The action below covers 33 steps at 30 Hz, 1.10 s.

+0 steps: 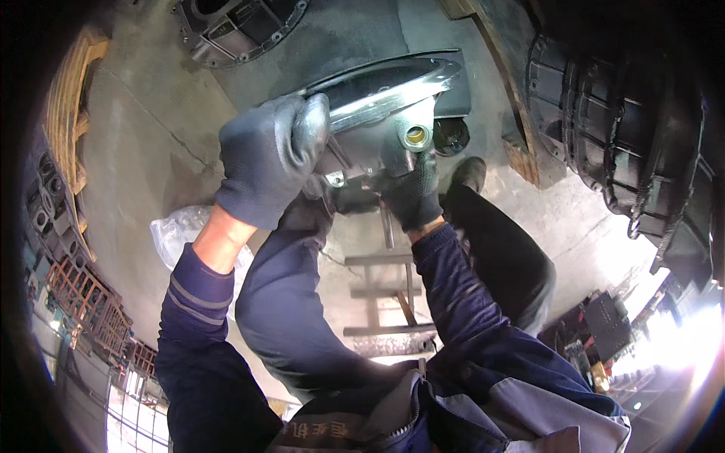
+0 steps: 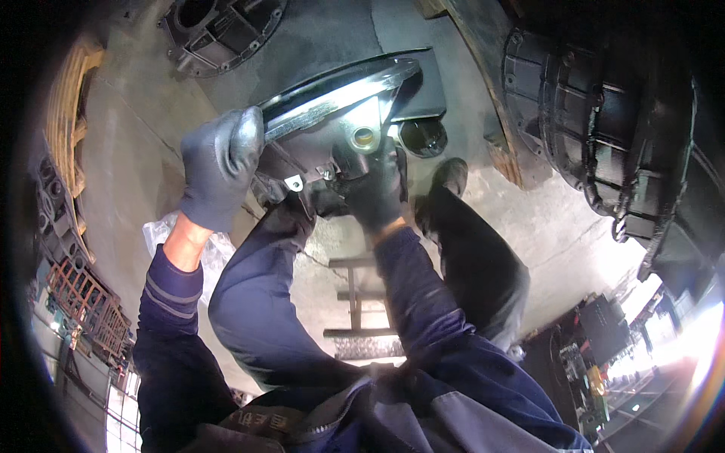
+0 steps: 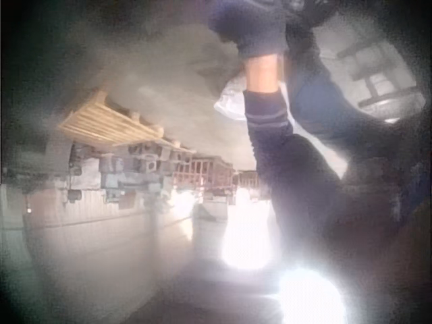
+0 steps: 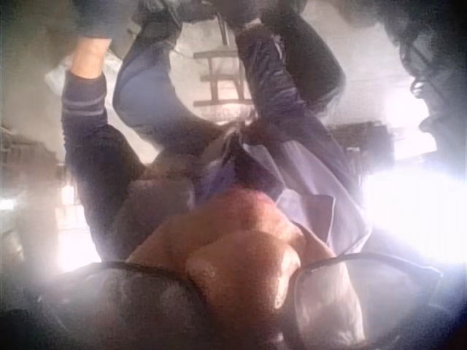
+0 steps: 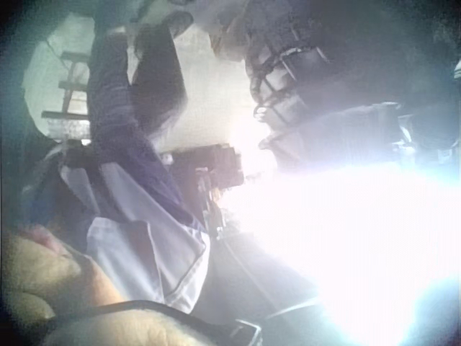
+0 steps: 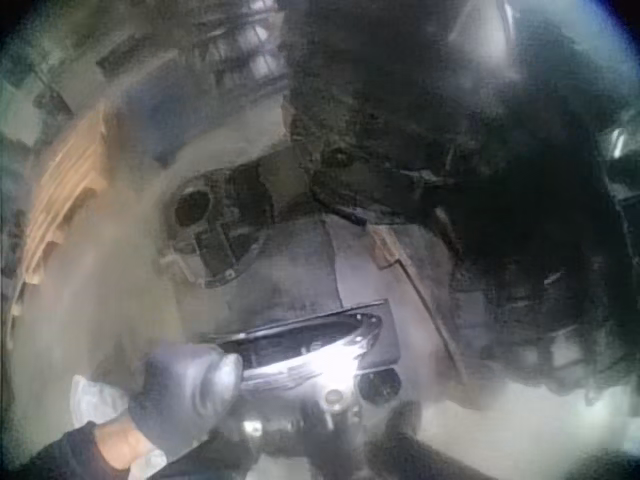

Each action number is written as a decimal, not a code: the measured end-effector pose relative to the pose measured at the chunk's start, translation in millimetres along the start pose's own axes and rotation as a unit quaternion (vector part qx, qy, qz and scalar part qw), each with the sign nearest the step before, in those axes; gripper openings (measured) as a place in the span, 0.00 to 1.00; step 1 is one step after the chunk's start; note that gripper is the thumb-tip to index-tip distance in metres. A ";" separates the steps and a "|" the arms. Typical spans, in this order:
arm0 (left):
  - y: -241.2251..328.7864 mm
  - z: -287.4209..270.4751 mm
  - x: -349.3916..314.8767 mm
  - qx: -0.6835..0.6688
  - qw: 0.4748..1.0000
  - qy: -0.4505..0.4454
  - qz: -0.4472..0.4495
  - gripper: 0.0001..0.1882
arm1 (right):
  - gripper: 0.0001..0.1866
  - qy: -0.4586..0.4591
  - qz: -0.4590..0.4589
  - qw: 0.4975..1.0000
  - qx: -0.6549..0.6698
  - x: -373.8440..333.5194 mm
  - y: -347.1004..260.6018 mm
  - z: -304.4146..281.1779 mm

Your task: The person sits on the floor and assembles a large metal mechanical housing. They insert small metal components into the housing and use a hammer to tap them into place. The person repeats this process for several components before moving the assembled part aside.

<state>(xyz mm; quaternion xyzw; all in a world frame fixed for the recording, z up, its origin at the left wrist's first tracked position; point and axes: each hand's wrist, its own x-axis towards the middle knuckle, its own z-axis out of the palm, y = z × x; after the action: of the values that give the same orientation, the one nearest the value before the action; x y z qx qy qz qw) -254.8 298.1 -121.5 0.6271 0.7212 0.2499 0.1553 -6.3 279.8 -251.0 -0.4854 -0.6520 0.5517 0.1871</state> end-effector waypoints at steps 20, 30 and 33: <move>8.2 -9.6 7.1 -0.034 0.991 -0.025 -0.127 0.19 | 0.28 -0.081 -0.015 0.940 -0.331 0.6 33.4 11.5; 162.5 -128.3 -63.5 -0.070 0.954 0.103 -0.274 0.08 | 0.10 0.126 0.317 0.826 0.448 -42.9 -155.9 -96.1; 209.6 -171.2 -74.7 -0.071 0.942 0.068 -0.320 0.18 | 0.10 0.045 0.244 0.938 0.240 -66.7 -222.4 -147.9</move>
<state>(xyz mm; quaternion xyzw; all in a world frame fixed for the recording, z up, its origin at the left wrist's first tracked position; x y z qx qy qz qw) -161.1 214.9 129.8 0.3322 0.8729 0.2798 0.2222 44.8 321.1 16.4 -0.5945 -0.3526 0.6982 0.1865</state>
